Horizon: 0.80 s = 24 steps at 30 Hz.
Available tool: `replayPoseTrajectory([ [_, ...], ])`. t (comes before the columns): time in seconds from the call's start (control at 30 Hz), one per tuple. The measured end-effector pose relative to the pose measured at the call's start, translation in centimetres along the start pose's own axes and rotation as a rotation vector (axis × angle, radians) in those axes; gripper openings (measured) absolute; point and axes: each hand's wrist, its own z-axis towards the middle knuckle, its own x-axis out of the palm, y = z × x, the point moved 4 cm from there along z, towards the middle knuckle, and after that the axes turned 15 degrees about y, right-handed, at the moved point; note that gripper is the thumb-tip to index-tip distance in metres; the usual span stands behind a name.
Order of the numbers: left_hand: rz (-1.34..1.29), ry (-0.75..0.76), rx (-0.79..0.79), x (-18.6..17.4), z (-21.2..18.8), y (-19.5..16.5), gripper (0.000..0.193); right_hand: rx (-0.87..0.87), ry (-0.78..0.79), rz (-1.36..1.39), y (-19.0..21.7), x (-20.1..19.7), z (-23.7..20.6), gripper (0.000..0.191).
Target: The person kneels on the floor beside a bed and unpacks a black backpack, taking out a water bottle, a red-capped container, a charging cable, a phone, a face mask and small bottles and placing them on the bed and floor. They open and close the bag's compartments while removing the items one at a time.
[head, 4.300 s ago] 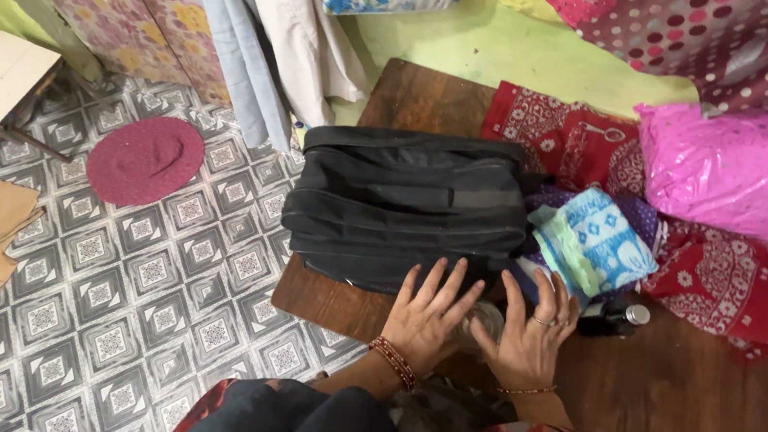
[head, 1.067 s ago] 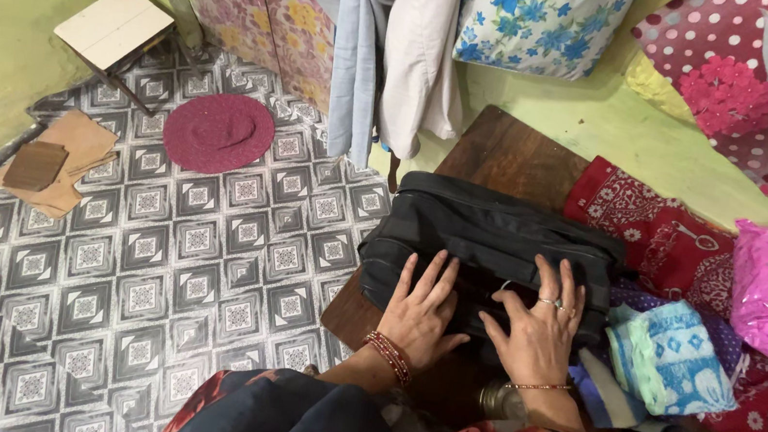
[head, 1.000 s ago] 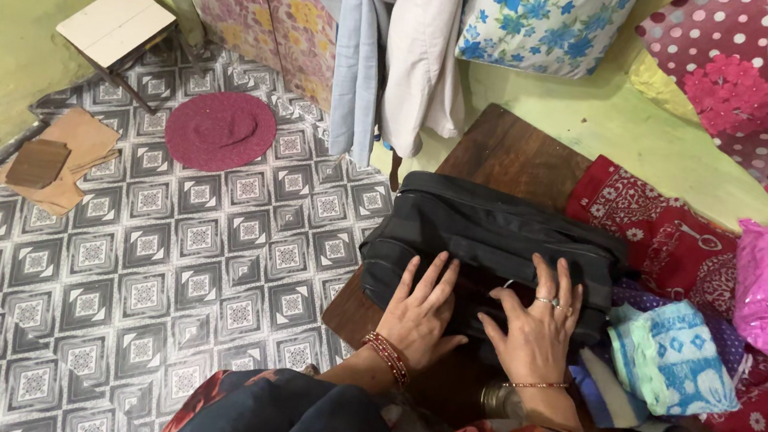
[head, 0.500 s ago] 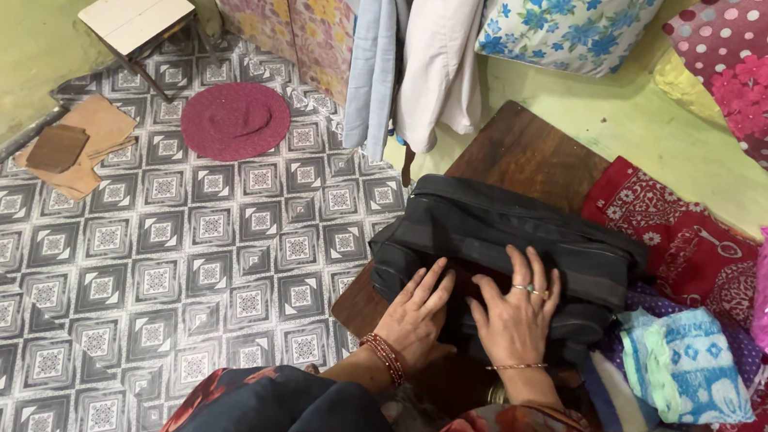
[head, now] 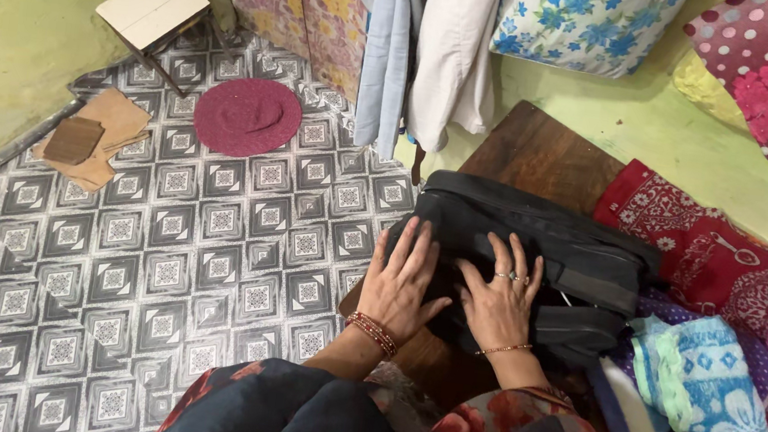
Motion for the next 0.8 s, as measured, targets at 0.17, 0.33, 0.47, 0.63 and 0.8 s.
replayPoseTrajectory([
  [0.17,-0.059,0.066,-0.065,0.9,-0.7,1.3,0.079,-0.007,0.015,0.010,1.0,1.0,1.7,0.029],
  [0.33,-0.098,0.110,-0.048,0.6,-0.9,2.0,0.076,0.046,0.107,0.038,1.4,1.6,3.2,0.040],
  [0.47,-0.223,0.210,-0.054,0.4,-0.7,2.5,0.066,0.075,0.177,0.048,1.4,1.7,4.5,0.049],
  [0.63,-0.243,0.091,0.034,-0.2,-0.7,3.1,0.069,0.102,0.262,0.058,1.1,2.3,5.5,0.058],
  [0.8,-0.119,0.069,0.015,-0.2,-0.6,3.7,0.100,0.095,0.324,0.074,1.0,2.9,6.0,0.061],
])
